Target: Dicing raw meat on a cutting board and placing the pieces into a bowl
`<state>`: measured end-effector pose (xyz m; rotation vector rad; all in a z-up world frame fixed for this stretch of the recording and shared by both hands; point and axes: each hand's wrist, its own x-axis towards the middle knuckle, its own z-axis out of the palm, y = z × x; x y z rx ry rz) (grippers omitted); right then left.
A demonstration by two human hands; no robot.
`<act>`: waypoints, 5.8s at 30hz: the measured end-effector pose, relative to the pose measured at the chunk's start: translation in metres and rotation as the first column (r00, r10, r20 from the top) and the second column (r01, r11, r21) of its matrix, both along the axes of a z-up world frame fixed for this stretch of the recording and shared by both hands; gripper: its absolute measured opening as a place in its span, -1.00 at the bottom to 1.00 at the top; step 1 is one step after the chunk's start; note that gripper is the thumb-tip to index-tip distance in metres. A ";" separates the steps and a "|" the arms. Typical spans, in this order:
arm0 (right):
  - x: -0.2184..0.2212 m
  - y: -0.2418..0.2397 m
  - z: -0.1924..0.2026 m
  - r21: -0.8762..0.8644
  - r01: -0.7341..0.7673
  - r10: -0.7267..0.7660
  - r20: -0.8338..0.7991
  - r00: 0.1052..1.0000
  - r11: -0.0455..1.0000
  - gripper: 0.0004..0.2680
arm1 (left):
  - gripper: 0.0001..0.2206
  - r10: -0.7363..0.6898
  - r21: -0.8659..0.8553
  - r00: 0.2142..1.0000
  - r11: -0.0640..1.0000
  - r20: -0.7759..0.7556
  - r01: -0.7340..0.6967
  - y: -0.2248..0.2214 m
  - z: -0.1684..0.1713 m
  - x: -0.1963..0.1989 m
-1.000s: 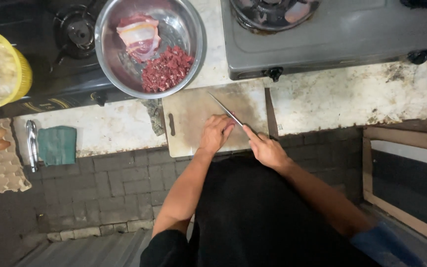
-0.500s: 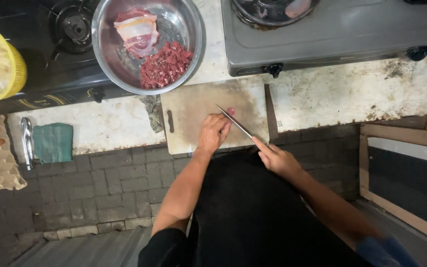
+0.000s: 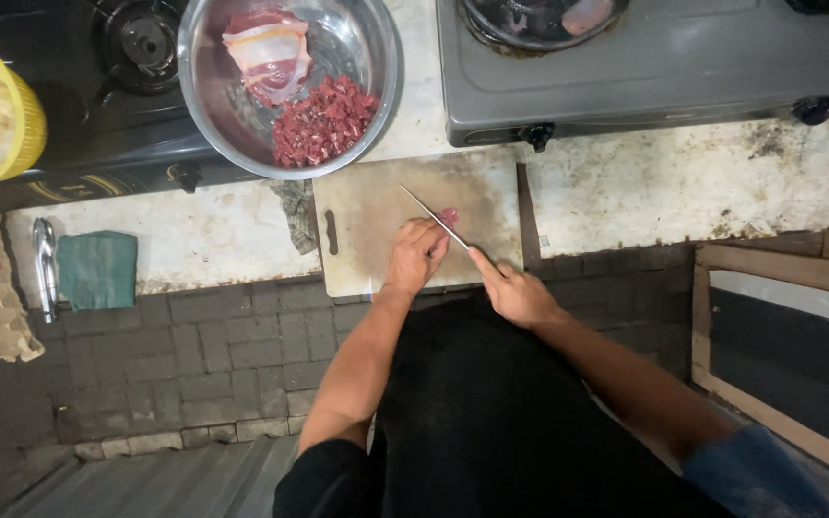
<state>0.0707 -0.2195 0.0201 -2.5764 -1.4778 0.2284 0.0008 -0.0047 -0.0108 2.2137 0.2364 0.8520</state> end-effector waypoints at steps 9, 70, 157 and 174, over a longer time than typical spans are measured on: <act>0.012 0.027 0.028 0.074 0.017 0.000 -0.220 0.975 0.997 -0.61 | -0.81 -0.015 -0.032 1.000 0.999 -0.004 0.015 0.005 0.019 -0.005; -0.001 0.002 0.057 0.025 0.036 -0.027 -0.296 0.955 0.999 -0.60 | -0.94 0.041 0.020 0.999 0.999 -0.006 -0.041 -0.002 0.036 -0.029; -0.002 0.036 0.026 -0.013 -0.056 0.047 -0.365 0.930 0.998 -0.56 | -0.93 0.069 0.058 0.997 0.996 -0.046 -0.067 0.004 0.005 -0.036; -0.007 0.026 0.090 -0.196 -0.035 -0.058 -0.449 0.891 0.980 -0.59 | -0.89 0.031 0.034 0.997 0.999 -0.069 -0.029 0.007 0.018 -0.051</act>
